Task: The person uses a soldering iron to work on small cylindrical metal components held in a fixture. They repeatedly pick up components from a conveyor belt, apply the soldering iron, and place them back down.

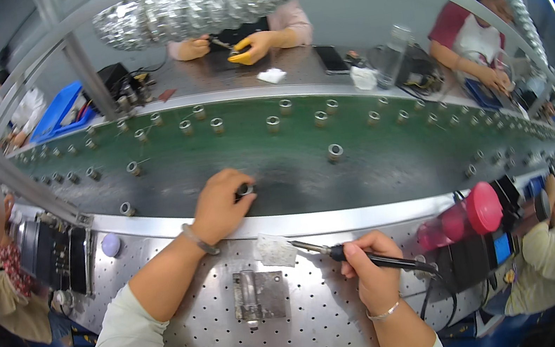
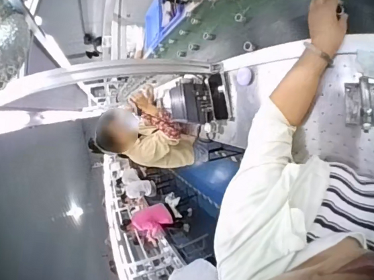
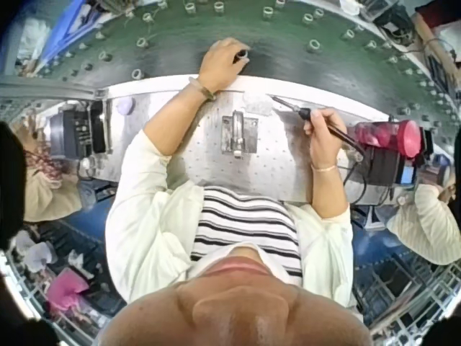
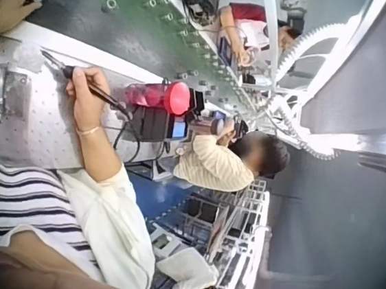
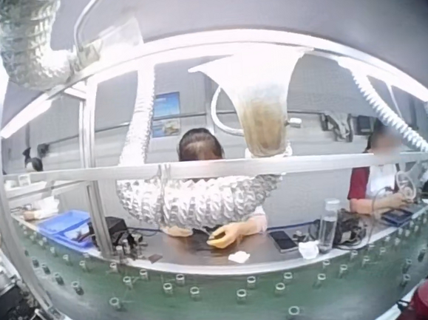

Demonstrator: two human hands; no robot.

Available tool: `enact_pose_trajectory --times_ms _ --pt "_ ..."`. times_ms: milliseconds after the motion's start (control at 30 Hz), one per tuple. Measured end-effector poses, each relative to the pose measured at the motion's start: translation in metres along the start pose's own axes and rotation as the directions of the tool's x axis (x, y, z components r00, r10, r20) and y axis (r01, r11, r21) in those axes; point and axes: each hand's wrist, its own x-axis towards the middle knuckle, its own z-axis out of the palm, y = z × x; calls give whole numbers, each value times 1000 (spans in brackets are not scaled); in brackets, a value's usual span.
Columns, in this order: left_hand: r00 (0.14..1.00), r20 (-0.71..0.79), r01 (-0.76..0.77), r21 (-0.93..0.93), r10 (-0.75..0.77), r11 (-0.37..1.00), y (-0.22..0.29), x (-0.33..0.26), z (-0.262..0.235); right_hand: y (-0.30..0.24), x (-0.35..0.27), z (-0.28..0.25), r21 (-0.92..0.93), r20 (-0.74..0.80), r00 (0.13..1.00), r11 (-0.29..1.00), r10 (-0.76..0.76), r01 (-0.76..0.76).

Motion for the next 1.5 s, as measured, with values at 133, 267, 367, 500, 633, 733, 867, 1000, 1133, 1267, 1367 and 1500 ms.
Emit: enact_pose_trajectory --times_ms 133,267,367,500,633,733,867,1000,1133,1267,1367,1500 --pt "984 176 -7 47 -2 999 -4 -14 -31 -3 0 -3 -9 21 999 999 34 -33" --pt "996 71 45 100 -53 994 20 -22 -59 -7 -1 -1 8 38 997 998 60 -60" --pt "999 -44 21 144 -15 989 40 -12 -59 -9 0 -1 13 48 997 998 60 -61" --pt "959 95 -273 71 265 960 66 39 -20 -11 -1 -4 -81 19 998 995 58 -56" --pt "923 252 -302 3 292 953 79 92 43 -7 0 -5 -141 57 998 990 36 -27" --pt "912 339 -252 19 231 968 85 111 83 -7 0 -10 -210 109 994 977 -2 25" --pt "927 279 -281 74 251 957 67 114 104 -6 0 -8 -181 152 988 983 8 20" --pt "881 403 -300 66 250 952 66 93 63 0 3 -10 -205 147 989 978 -9 39" --pt "897 439 170 -228 -55 959 77 48 -19 -17 -3 -1 -132 68 992 986 108 -98" --pt "754 625 627 -597 -200 501 65 -10 -82 -16 -1 2 -20 19 998 998 63 -62" --pt "701 699 710 -662 -141 241 53 -40 -84 -14 -5 7 26 8 1000 1000 7 -7" --pt "686 720 723 -658 -105 212 48 -42 -75 -11 -8 11 0 56 997 999 -47 47"
